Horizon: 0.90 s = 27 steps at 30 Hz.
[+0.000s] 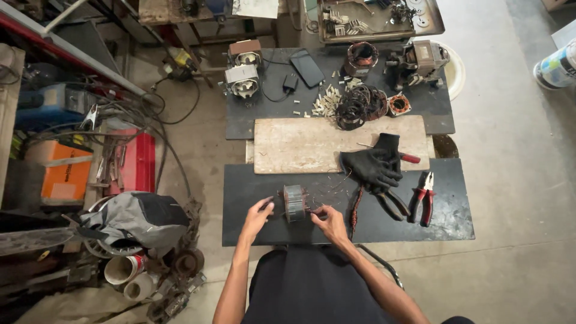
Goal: Inspecting and adjusting copper windings on an electric motor stator at a workbench
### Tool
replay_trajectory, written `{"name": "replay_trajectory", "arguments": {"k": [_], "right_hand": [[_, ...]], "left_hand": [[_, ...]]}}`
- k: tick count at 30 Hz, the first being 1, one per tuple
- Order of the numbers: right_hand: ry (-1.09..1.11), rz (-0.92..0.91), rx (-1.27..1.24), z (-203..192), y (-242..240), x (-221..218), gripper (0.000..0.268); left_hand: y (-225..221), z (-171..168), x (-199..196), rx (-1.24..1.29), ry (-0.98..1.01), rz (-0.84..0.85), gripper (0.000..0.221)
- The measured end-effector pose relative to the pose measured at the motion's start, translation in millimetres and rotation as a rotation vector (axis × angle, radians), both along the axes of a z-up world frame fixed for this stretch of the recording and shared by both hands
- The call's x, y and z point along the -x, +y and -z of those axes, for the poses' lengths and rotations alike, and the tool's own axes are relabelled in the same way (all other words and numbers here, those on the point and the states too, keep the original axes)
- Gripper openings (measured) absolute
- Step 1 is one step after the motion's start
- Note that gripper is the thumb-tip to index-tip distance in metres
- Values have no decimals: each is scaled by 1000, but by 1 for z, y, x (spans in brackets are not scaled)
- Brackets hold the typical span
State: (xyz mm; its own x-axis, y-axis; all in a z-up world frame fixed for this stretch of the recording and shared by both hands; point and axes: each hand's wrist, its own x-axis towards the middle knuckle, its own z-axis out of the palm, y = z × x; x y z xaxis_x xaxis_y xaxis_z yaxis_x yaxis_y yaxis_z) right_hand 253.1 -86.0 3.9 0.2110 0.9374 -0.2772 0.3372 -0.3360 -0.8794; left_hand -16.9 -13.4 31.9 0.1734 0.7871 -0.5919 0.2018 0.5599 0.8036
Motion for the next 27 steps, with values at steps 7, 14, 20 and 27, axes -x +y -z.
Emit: {"name": "replay_trajectory", "arguments": {"k": [7,14,20,27], "right_hand": [[-194,-94,60,1,-8,-5,24],[-54,36,168,50,10,-26,29],[-48,-88,147,78,27,-36,28],[405,-40,166,52,21,-26,26]], "left_hand": [[-31,38,16,16,100,-41,46],[-36,41,4,-33,70,-34,40],[-37,53,-21,-133,29,17,39],[-37,55,-18,-75,36,-19,36]]}}
